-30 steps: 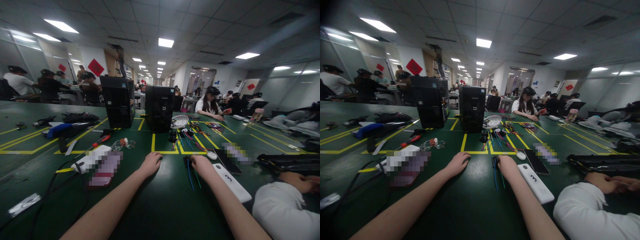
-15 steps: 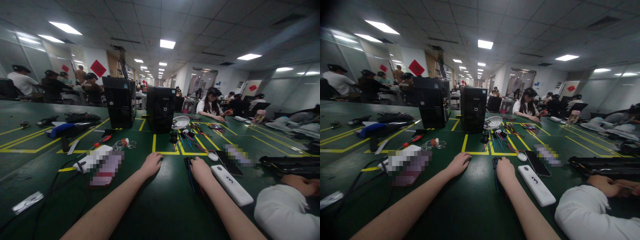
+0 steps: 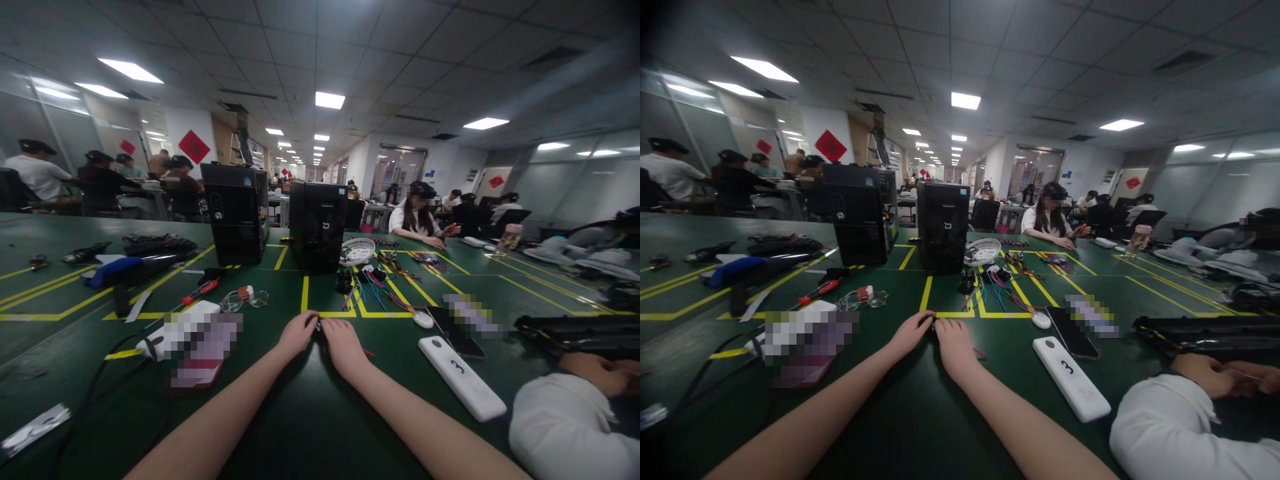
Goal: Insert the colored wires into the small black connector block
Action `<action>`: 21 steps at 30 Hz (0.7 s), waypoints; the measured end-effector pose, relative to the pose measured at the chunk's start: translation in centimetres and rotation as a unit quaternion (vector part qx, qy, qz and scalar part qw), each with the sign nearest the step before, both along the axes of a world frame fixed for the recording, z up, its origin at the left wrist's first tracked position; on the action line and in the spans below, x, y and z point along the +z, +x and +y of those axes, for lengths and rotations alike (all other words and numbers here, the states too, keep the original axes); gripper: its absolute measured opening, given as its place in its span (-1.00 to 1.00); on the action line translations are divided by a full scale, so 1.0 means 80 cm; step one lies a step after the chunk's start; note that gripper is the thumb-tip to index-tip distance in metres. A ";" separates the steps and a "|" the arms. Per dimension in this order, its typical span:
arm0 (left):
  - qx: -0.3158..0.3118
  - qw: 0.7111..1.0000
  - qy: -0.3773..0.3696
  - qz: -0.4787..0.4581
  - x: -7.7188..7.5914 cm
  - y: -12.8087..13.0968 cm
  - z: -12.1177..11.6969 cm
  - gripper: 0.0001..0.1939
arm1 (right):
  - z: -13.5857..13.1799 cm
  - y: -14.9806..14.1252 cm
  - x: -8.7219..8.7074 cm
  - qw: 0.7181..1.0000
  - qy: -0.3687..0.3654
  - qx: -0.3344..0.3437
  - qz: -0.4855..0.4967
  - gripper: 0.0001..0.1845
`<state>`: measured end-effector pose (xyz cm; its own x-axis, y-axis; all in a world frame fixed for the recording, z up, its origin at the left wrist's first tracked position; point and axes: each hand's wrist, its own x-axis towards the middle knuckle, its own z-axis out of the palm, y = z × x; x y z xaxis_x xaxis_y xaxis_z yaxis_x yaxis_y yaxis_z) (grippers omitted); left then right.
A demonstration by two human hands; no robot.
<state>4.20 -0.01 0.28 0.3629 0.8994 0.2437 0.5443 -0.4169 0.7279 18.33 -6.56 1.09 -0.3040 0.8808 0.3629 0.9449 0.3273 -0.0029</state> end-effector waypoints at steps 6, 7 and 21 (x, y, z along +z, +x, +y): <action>0.010 1.000 0.021 -0.010 0.001 -0.023 0.011 -0.79 | 0.032 -0.022 0.012 0.998 0.005 0.057 0.003 -0.69; 0.011 1.000 0.025 -0.007 0.002 -0.029 0.011 -0.81 | 0.032 -0.022 0.013 0.997 0.009 0.072 0.003 -0.67; -0.097 0.994 0.044 0.002 0.007 -0.043 0.001 -0.69 | 0.023 -0.007 0.013 0.989 0.019 0.112 0.098 -0.71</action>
<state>0.73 0.09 0.83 0.5285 0.7875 0.3170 0.4501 -0.5766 0.6819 17.76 -4.76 2.16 -0.4111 0.7840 0.4652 0.8310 0.5320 -0.1622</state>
